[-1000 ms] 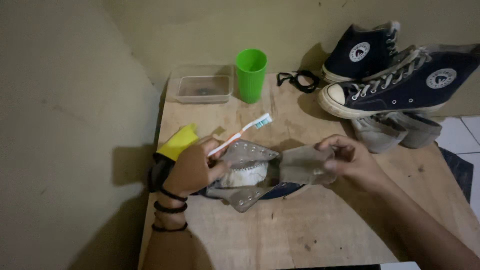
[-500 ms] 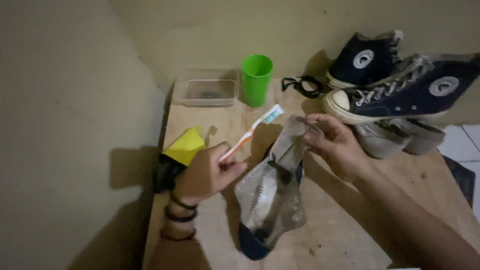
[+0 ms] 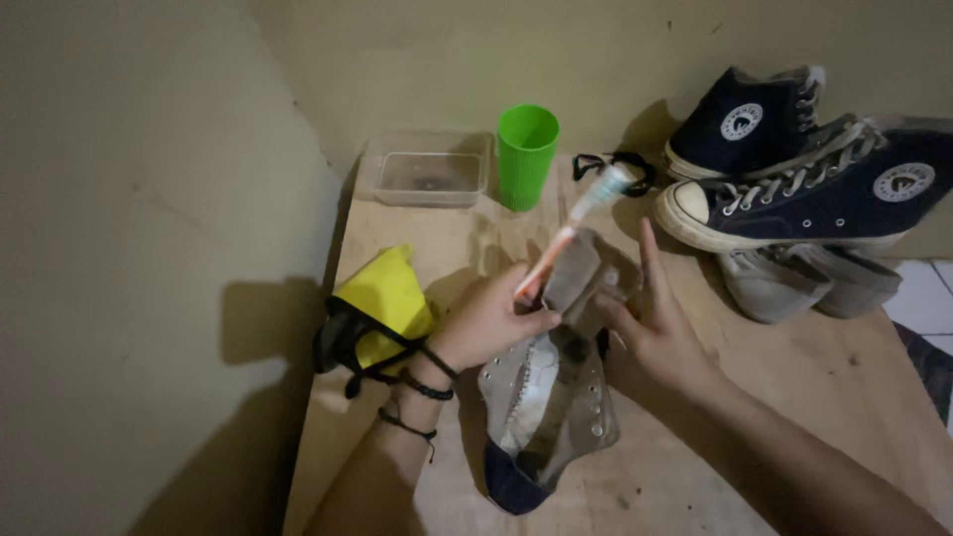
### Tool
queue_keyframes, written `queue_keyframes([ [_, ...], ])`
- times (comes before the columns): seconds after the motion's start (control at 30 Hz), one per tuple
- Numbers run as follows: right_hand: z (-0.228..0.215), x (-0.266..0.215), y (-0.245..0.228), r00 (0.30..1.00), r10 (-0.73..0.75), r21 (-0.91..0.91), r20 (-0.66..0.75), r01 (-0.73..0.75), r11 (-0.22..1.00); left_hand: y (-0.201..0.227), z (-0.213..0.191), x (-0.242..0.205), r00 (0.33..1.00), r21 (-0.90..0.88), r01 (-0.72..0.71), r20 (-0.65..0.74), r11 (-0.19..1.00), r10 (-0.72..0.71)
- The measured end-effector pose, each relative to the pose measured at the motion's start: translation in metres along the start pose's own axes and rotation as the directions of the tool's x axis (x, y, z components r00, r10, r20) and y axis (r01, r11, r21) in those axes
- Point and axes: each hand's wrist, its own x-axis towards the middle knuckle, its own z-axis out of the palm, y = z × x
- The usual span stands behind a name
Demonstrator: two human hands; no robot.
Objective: The person cleans a shoe using a toothbrush, dipping it into a cup of liquid and scrubbing the interior fabric and exterior surfaces.
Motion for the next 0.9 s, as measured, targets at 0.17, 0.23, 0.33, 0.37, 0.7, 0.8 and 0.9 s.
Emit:
queue_keyframes([
  [0.17,-0.008,0.021,0.013,0.994,0.061,0.261,0.086,-0.082,0.962,-0.024,0.003,0.017,0.999,0.075,-0.025,-0.018,0.997,0.026],
  [0.23,-0.002,0.022,0.047,0.999,0.015,0.338,0.046,-0.029,0.941,-0.009,-0.009,0.013,1.0,0.087,0.028,0.008,0.996,-0.029],
  [0.33,0.009,0.026,0.06,1.0,0.001,0.413,-0.006,0.002,0.911,0.003,-0.022,0.012,0.992,0.144,0.108,0.05,0.984,-0.116],
  [0.37,0.013,0.025,0.058,0.999,0.028,0.41,-0.023,-0.016,0.912,0.005,-0.024,0.012,0.988,0.186,0.125,0.072,0.975,-0.14],
  [0.7,0.002,0.04,0.066,0.978,0.06,0.119,-0.199,-0.037,0.992,-0.036,0.008,0.018,0.941,0.025,-0.014,-0.337,1.0,0.021],
  [0.8,0.021,0.023,0.009,0.984,0.001,0.132,-0.18,0.023,0.991,-0.036,0.017,0.019,0.929,0.03,-0.083,-0.36,0.996,0.089],
  [0.9,0.024,0.018,-0.011,0.994,0.02,-0.198,-0.104,-0.04,0.979,-0.044,0.029,0.02,0.909,0.012,-0.137,-0.396,0.99,0.131],
])
